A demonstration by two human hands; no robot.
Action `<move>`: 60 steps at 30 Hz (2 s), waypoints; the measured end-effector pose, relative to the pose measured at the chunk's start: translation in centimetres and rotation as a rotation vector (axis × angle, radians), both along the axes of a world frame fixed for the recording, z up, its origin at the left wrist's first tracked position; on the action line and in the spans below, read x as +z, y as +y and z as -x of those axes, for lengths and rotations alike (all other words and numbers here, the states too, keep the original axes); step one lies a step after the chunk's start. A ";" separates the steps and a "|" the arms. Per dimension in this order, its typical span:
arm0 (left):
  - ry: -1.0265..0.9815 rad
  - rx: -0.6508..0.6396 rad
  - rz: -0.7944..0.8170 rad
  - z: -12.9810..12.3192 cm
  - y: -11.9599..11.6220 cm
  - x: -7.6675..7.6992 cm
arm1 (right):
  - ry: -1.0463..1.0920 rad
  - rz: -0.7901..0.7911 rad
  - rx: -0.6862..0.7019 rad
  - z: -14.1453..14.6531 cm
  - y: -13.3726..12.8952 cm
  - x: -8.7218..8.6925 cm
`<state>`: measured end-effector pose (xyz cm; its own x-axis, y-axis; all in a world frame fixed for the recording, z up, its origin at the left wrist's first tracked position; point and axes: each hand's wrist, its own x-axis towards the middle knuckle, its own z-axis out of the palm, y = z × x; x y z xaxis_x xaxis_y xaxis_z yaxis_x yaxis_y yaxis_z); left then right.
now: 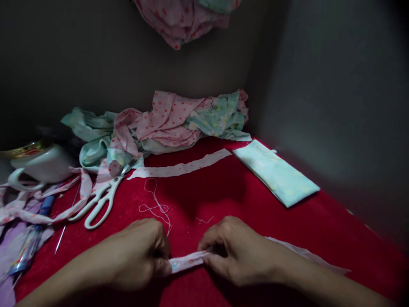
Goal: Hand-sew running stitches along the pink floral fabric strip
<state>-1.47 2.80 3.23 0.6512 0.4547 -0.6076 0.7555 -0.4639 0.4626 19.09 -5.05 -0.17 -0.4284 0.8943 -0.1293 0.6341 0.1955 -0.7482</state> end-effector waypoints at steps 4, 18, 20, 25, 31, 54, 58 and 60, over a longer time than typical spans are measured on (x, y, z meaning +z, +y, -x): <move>-0.011 -0.015 0.007 -0.2 0.2 0.1 | 0.008 0.048 -0.059 0.4 -0.1 -0.4; 0.061 -0.039 -0.181 -0.4 0.0 0.3 | 0.086 0.136 -0.105 0.1 -0.7 -0.1; -0.012 0.053 -0.193 -0.7 -0.6 0.4 | 0.154 0.172 -0.132 0.3 -0.5 -0.6; -0.227 0.298 0.034 -1.8 -2.2 -1.4 | 0.262 0.218 -0.156 0.7 -0.5 -0.6; -0.210 0.239 0.134 -2.1 -1.8 -3.4 | 0.215 0.248 -0.157 -0.3 0.1 -0.1; -0.199 0.173 0.008 -1.6 -2.5 -3.2 | -0.215 -0.283 0.089 -2.9 0.5 -1.2; -0.196 0.189 0.027 -1.7 -2.3 -3.2 | -0.142 -0.303 0.120 -3.2 0.4 -1.8; -0.199 0.205 0.056 -1.7 -2.3 -3.1 | -0.088 -0.297 0.144 -3.6 0.5 -2.1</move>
